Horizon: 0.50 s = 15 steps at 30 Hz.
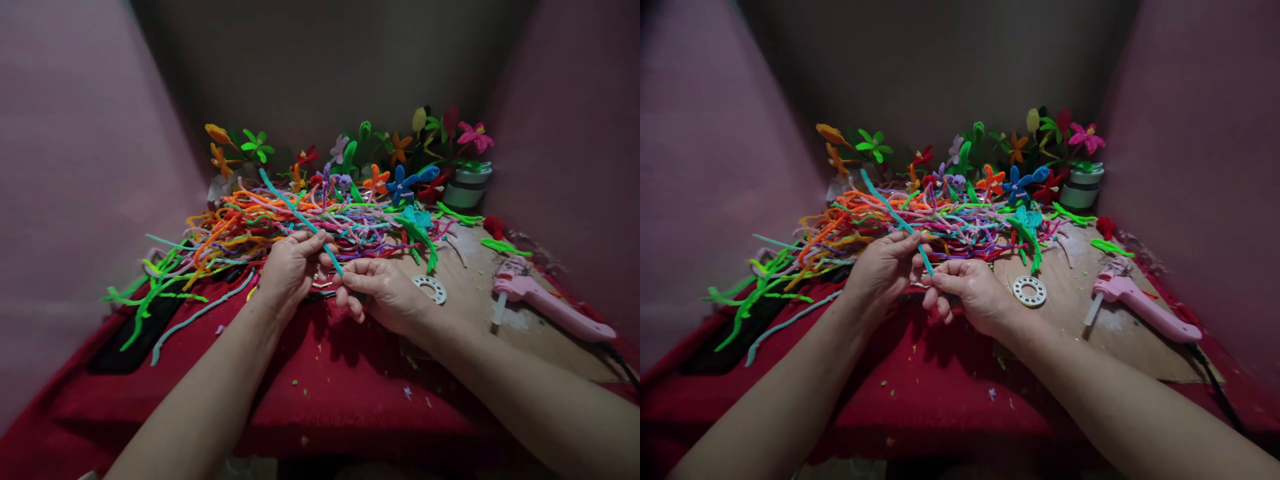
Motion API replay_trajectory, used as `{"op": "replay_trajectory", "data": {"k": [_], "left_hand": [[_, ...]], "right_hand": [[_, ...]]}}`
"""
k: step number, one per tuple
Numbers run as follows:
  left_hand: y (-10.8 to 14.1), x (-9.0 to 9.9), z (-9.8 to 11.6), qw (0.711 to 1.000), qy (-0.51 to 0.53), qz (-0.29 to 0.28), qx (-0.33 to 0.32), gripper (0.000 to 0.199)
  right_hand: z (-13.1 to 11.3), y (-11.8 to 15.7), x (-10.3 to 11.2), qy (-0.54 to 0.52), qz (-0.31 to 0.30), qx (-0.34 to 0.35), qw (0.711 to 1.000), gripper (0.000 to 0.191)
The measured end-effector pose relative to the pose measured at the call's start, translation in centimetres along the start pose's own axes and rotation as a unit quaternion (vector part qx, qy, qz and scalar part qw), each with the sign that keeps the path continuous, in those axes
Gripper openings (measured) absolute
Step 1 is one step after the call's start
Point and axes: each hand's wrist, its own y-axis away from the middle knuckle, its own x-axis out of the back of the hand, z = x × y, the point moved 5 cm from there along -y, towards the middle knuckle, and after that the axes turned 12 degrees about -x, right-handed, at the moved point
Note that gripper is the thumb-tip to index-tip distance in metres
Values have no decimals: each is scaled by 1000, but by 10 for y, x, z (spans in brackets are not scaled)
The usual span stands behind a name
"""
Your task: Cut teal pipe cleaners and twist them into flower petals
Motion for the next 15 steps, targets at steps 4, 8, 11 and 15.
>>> {"op": "replay_trajectory", "data": {"k": [4,8,11,15], "left_hand": [[0,0,4,1000,-12,-15,-17,10],[-1,4,6,999,-35,-6,-29,16],[-1,5,7,998,-40,-15,-35,21],[-1,4,8,997,-58,-20,-47,24]], "right_hand": [[0,-1,2,-10,-11,5,1000,15],[1,-3,4,-13,2,4,1000,15],[0,-2,4,-23,20,0,1000,15],[0,-1,4,-60,42,-14,997,10]]}}
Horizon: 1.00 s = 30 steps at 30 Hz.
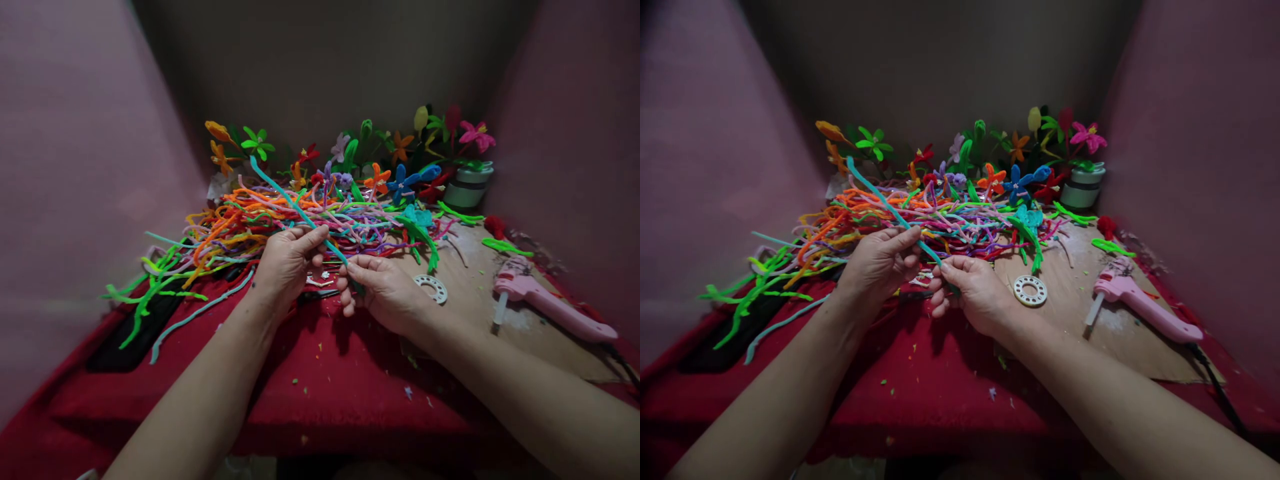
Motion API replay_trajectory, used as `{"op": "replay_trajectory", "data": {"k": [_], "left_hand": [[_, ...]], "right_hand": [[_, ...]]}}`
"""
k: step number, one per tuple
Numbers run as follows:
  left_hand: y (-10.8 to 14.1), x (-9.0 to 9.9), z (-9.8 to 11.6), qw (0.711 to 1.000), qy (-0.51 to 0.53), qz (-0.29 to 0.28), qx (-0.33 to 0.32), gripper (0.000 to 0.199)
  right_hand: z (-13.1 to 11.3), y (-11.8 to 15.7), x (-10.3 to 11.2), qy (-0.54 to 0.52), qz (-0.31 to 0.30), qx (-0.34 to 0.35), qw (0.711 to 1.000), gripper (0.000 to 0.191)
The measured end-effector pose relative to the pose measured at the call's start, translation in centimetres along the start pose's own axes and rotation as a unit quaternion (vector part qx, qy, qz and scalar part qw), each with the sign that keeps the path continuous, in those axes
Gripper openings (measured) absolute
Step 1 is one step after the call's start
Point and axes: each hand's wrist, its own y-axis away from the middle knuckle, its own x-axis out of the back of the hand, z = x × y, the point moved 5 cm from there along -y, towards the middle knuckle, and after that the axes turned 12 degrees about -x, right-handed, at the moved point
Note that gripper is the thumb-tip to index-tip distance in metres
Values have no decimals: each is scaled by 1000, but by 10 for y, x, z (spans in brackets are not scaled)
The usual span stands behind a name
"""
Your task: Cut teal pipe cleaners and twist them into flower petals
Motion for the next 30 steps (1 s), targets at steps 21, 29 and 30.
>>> {"op": "replay_trajectory", "data": {"k": [21,29,30], "left_hand": [[0,2,-2,997,-73,-19,-31,25],[-1,4,-8,998,-50,10,28,23],[0,4,-8,998,-51,12,29,24]], "right_hand": [[3,-1,0,16,2,-13,1000,10],[2,2,-6,29,-16,-15,999,15],[2,2,-6,31,-19,-16,999,16]]}}
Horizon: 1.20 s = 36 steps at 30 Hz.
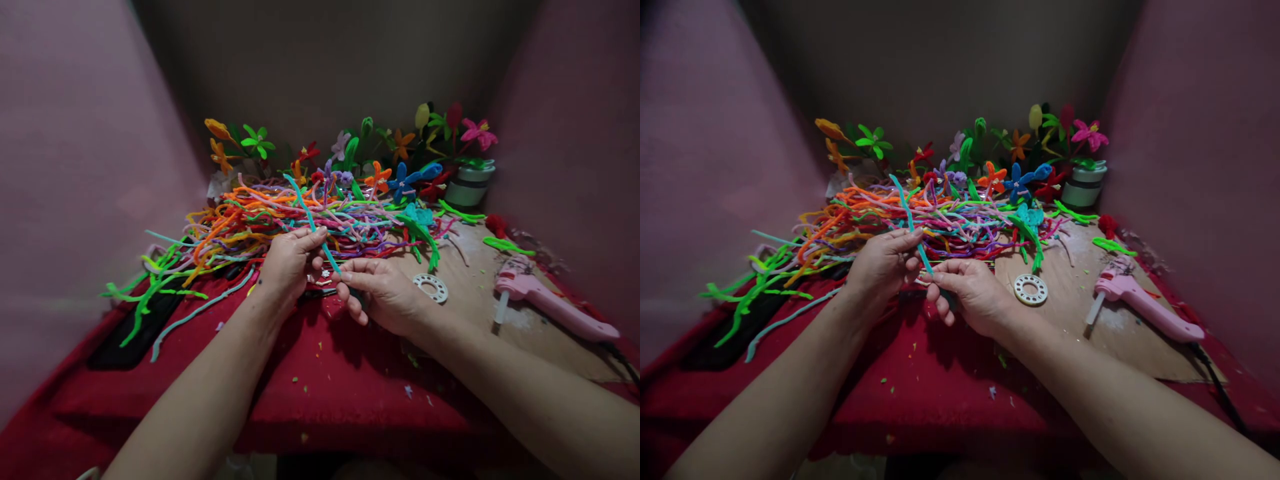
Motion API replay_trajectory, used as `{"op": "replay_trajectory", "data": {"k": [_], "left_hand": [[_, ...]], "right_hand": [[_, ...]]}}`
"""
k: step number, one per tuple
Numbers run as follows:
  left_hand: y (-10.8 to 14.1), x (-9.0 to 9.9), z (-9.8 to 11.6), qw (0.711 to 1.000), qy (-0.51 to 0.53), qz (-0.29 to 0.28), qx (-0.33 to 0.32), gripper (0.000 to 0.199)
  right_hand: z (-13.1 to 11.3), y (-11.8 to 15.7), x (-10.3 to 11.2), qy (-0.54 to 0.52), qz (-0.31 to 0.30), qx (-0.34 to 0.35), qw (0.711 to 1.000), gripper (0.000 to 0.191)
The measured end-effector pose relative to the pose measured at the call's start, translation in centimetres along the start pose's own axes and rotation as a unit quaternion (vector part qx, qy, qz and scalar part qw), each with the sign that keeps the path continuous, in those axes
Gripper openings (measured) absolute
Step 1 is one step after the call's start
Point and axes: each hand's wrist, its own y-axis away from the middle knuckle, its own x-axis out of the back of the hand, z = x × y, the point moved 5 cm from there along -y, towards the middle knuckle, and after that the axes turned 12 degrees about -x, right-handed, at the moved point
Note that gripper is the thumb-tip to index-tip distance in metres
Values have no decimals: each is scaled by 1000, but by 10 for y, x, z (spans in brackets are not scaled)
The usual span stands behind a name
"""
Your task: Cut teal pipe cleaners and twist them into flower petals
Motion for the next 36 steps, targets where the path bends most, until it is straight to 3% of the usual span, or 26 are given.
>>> {"op": "replay_trajectory", "data": {"k": [6,9,11,13,16,17,19,20,24,30,33,36], "left_hand": [[-2,0,1,999,-35,-28,-13,26],[-3,7,15,988,-144,-50,-28,25],[0,17,32,960,-267,-58,-60,23],[6,27,44,896,-417,-125,-90,18],[23,41,38,730,-618,-271,-107,13],[29,46,32,689,-651,-299,-110,12],[39,53,18,629,-687,-337,-137,10],[42,54,12,613,-692,-344,-166,10],[47,59,-2,618,-678,-336,-212,13],[45,73,14,603,-721,-268,-212,9],[46,70,21,600,-725,-242,-236,28],[50,59,22,569,-748,-225,-257,34]], "right_hand": [[0,-1,0,-8,5,-7,1000,19],[-2,-2,7,-25,28,6,999,15],[-5,-3,13,-42,48,22,998,13],[-8,-4,19,-63,61,35,996,11],[-10,-5,23,-90,65,44,993,8],[-11,-5,23,-95,66,41,992,7],[-10,-5,22,-98,71,29,992,6],[-9,-5,22,-97,74,24,992,7],[-10,-4,21,-95,77,23,992,7],[-12,-2,24,-100,71,39,992,9],[-12,-3,24,-101,74,42,991,9],[-12,-4,24,-103,73,47,991,8]]}}
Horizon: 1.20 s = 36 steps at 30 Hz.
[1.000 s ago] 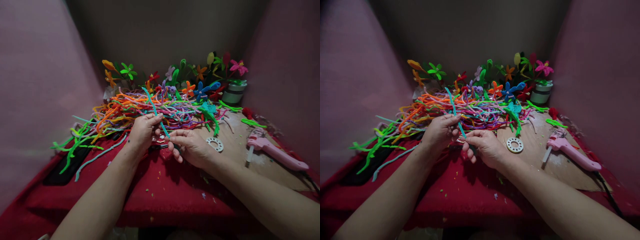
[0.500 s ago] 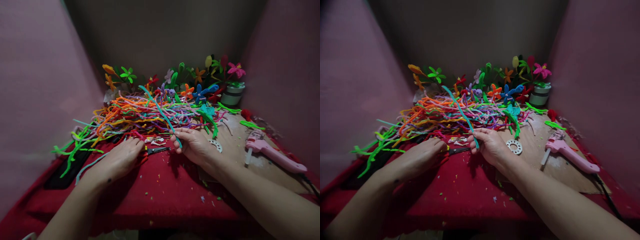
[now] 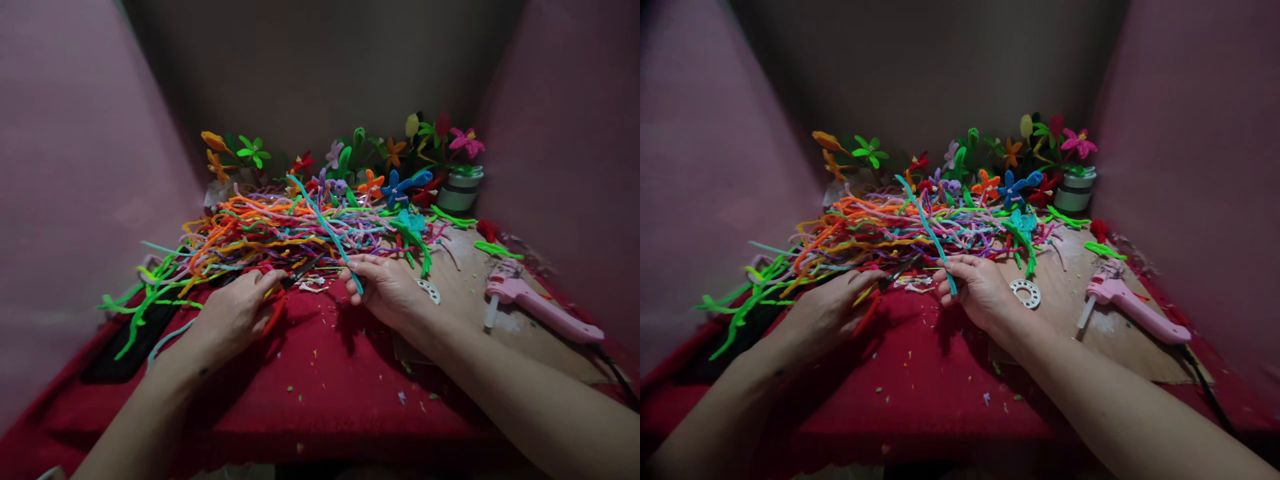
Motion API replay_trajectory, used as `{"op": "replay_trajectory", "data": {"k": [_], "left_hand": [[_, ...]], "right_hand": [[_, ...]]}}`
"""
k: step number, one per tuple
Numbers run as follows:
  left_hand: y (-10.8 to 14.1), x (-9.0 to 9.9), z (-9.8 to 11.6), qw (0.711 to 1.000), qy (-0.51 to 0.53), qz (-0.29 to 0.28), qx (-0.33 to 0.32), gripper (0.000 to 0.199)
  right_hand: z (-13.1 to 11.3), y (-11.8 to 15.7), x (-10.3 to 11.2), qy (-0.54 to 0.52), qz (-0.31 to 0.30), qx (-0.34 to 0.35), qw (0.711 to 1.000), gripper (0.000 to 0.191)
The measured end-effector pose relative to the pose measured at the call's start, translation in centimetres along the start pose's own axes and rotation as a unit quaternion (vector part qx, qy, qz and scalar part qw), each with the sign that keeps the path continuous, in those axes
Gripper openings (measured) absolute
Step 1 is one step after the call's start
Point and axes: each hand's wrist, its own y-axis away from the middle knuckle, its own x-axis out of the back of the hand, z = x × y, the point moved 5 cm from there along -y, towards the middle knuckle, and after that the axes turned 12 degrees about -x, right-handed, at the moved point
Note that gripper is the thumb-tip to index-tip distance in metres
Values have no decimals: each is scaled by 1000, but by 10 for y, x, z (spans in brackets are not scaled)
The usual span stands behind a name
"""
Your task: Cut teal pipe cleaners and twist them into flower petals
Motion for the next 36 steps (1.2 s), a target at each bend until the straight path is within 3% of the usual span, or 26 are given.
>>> {"op": "replay_trajectory", "data": {"k": [6,13,26,36], "left_hand": [[-10,2,23,992,-120,-17,25,35],[-13,6,35,983,-179,-40,10,39],[-15,12,45,984,-169,-52,4,37],[-14,3,43,994,-77,-73,-1,42]], "right_hand": [[1,0,0,16,5,9,1000,8],[2,3,-4,22,15,7,1000,10],[2,2,-3,35,20,22,999,10],[2,3,-3,35,20,9,999,9]]}}
